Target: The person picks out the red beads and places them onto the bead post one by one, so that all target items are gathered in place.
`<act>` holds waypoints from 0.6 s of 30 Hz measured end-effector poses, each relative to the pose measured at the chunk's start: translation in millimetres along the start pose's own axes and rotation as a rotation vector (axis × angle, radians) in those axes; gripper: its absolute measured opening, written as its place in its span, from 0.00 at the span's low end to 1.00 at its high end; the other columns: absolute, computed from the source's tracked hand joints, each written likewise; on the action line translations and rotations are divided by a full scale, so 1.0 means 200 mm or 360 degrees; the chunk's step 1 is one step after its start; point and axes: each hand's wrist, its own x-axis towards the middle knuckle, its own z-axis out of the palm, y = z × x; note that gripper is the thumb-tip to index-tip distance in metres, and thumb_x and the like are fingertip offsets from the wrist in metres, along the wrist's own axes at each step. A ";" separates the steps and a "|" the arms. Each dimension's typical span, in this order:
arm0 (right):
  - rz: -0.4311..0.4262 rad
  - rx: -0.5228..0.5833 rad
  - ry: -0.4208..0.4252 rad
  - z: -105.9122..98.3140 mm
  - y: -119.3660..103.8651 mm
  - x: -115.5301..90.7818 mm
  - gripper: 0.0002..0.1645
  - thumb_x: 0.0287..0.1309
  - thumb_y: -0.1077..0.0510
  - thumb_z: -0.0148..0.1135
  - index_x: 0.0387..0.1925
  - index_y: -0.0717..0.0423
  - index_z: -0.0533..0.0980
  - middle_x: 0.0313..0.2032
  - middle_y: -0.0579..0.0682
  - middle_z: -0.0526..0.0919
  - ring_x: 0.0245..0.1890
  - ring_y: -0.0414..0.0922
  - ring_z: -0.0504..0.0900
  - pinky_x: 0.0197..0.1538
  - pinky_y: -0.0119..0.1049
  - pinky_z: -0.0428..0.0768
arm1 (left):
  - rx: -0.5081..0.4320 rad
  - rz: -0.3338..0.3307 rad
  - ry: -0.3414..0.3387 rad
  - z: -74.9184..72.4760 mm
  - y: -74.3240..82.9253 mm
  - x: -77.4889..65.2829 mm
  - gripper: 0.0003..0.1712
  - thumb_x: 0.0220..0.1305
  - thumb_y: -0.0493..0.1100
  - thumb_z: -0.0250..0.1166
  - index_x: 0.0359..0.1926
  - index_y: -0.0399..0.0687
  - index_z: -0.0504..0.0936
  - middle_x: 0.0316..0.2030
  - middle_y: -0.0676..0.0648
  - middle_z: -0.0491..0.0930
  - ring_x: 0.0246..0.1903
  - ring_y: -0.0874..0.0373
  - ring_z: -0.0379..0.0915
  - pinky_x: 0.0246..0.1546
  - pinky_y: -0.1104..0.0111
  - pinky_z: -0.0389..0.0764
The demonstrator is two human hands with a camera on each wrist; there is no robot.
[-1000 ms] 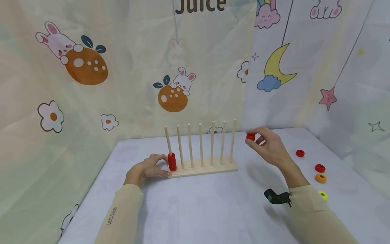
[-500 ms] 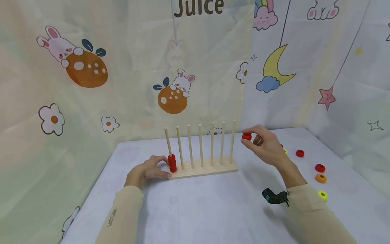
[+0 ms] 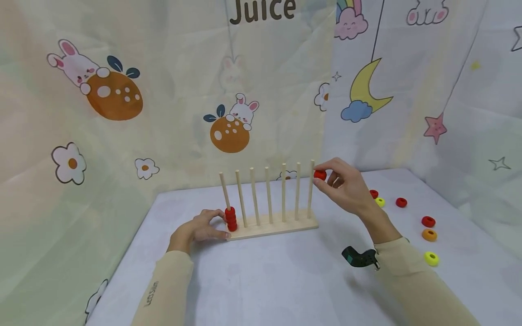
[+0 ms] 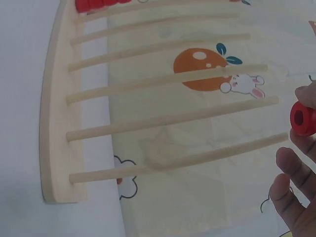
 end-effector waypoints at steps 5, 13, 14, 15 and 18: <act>-0.0060 0.0068 0.0006 0.04 -0.04 0.02 0.21 0.57 0.67 0.74 0.52 0.53 0.82 0.43 0.48 0.83 0.26 0.42 0.76 0.30 0.28 0.79 | -0.0001 -0.0006 0.0004 0.00 0.00 0.01 0.30 0.50 0.62 0.79 0.53 0.68 0.78 0.72 0.39 0.61 0.70 0.32 0.56 0.63 0.31 0.64; -0.0142 0.0129 -0.0029 0.11 -0.09 0.06 0.21 0.57 0.67 0.74 0.52 0.53 0.82 0.43 0.46 0.83 0.25 0.41 0.76 0.29 0.29 0.79 | 0.0015 -0.0008 0.0024 -0.01 -0.01 0.02 0.28 0.51 0.61 0.79 0.52 0.70 0.78 0.72 0.39 0.61 0.69 0.33 0.56 0.62 0.32 0.65; -0.0150 0.0139 -0.0042 0.12 -0.10 0.06 0.20 0.57 0.67 0.74 0.52 0.52 0.82 0.43 0.46 0.82 0.25 0.41 0.76 0.29 0.30 0.79 | 0.0008 -0.0010 0.0022 -0.01 -0.01 0.02 0.29 0.51 0.61 0.79 0.52 0.70 0.78 0.72 0.39 0.61 0.69 0.33 0.56 0.62 0.32 0.65; -0.0157 0.0149 -0.0057 0.13 -0.10 0.07 0.20 0.57 0.67 0.73 0.51 0.52 0.83 0.43 0.46 0.82 0.25 0.41 0.76 0.29 0.31 0.80 | 0.0008 -0.0008 0.0017 0.00 -0.01 0.02 0.29 0.51 0.61 0.79 0.52 0.70 0.78 0.71 0.39 0.61 0.69 0.33 0.56 0.62 0.32 0.65; -0.0183 0.0149 -0.0102 0.17 -0.11 0.07 0.19 0.58 0.66 0.73 0.51 0.51 0.83 0.43 0.47 0.82 0.26 0.41 0.76 0.28 0.32 0.80 | 0.0013 -0.0012 0.0010 0.00 -0.01 0.02 0.29 0.51 0.61 0.79 0.53 0.69 0.78 0.71 0.39 0.62 0.69 0.33 0.56 0.63 0.32 0.64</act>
